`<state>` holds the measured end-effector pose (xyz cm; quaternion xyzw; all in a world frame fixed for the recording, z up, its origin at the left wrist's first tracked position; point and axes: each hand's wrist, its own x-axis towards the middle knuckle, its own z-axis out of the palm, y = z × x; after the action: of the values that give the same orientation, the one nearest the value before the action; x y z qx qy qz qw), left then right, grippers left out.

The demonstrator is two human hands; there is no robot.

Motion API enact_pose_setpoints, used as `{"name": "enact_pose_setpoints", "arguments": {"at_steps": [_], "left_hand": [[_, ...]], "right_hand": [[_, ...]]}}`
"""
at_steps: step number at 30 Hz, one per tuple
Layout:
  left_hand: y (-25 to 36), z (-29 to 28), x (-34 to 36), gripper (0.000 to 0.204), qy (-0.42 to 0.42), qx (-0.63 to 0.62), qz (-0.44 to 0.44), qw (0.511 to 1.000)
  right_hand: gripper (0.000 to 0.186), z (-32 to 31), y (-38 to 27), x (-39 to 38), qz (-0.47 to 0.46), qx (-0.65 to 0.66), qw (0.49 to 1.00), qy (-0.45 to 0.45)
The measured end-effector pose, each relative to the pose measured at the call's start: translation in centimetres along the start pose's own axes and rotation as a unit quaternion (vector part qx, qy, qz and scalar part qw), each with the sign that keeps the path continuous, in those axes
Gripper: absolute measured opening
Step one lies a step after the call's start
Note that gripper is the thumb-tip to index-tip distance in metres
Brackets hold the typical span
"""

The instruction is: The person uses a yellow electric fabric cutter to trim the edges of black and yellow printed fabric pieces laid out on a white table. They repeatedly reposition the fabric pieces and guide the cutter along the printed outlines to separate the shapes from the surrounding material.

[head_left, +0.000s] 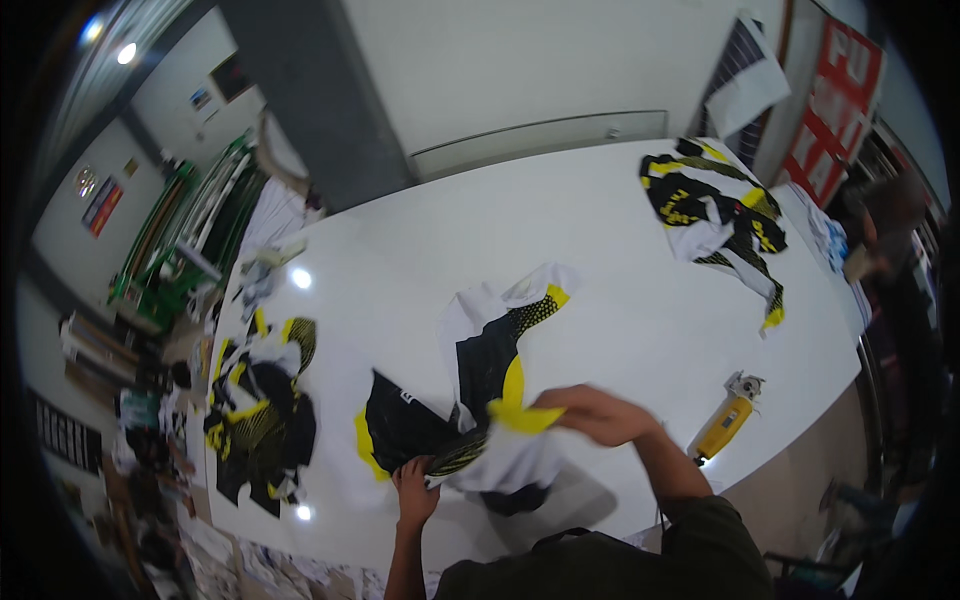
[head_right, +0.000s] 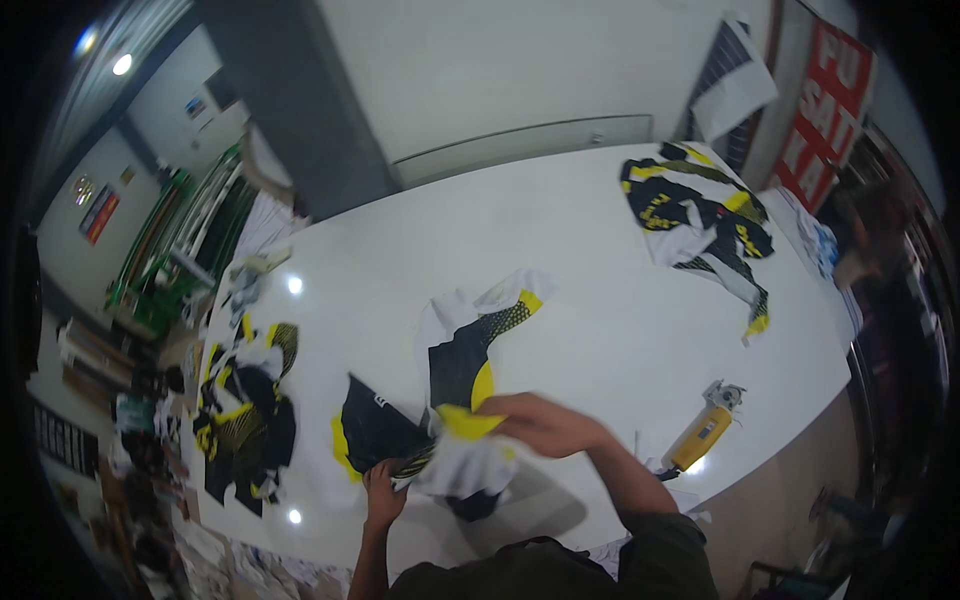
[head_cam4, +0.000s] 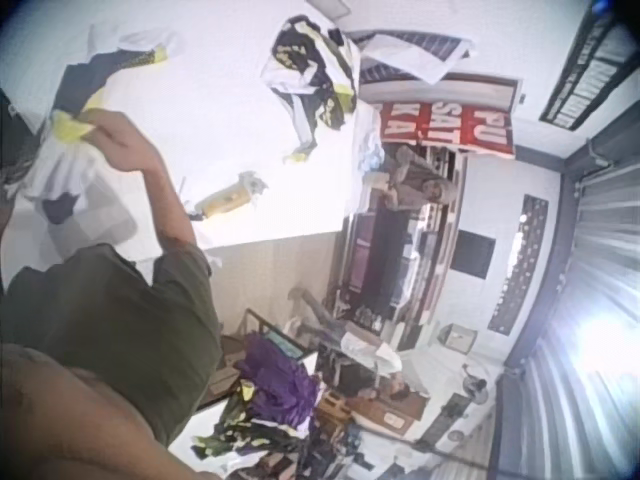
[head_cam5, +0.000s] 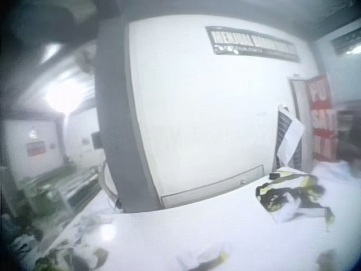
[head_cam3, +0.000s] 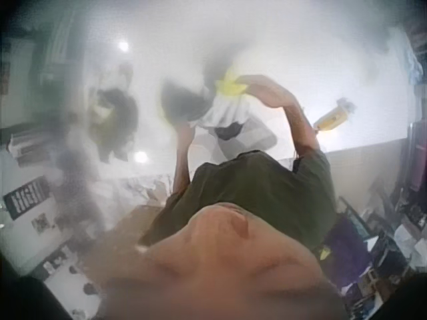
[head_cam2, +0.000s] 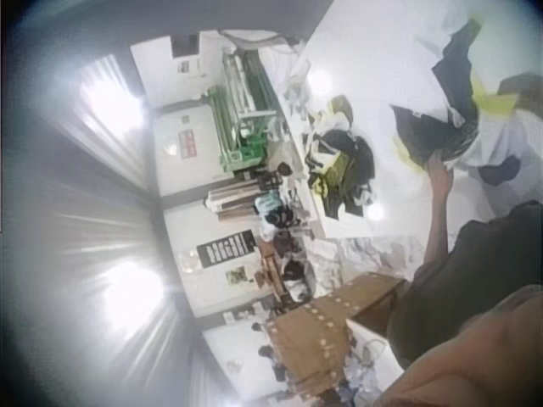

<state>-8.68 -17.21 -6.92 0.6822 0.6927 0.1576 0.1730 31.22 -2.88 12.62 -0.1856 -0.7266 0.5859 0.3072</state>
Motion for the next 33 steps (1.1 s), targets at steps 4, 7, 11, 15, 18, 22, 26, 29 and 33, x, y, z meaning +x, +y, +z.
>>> {"name": "enact_pose_setpoints", "arguments": {"at_steps": [4,7,11,15,18,22,26,29,33], "left_hand": [[-4.6,-2.7,-3.8,0.063,0.020,-0.109,-0.044,0.993],[-6.2,-8.2,-5.6,0.064,0.110,-0.195,-0.014,0.975],[-4.1,-23.4,-2.5,0.070,0.260,-0.192,0.024,0.946],[-4.7,-37.2,-3.2,0.036,0.389,-0.257,0.094,0.880],[-5.7,-44.9,-3.9,0.039,0.491,-0.212,0.053,0.843],[-5.1,-49.7,-7.0,0.044,0.565,-0.243,0.126,0.778],[-6.5,-50.3,-9.2,0.047,0.545,-0.167,0.120,0.813],[-8.1,-50.8,-9.5,0.047,0.572,-0.145,0.099,0.801],[-11.2,-51.7,-10.2,0.048,0.618,-0.126,0.093,0.770]], "right_hand": [[0.024,0.5,-1.7,-3.5,0.079,0.210,0.933,0.282],[0.024,1.2,-2.0,-2.3,0.071,-0.001,0.930,0.362],[0.030,0.7,-5.6,-0.6,0.099,-0.278,0.907,0.301],[0.048,7.1,-18.2,2.3,0.104,-0.429,0.888,0.126],[0.055,12.0,-19.5,3.5,0.127,-0.614,0.753,0.202],[0.040,8.2,-11.8,2.0,0.031,-0.584,0.665,0.465],[0.025,4.7,-0.5,-1.0,-0.014,-0.504,0.591,0.629],[0.030,3.7,5.7,-1.6,0.037,-0.473,0.568,0.673],[0.039,1.6,8.8,-2.2,0.110,-0.512,0.513,0.680]]}}
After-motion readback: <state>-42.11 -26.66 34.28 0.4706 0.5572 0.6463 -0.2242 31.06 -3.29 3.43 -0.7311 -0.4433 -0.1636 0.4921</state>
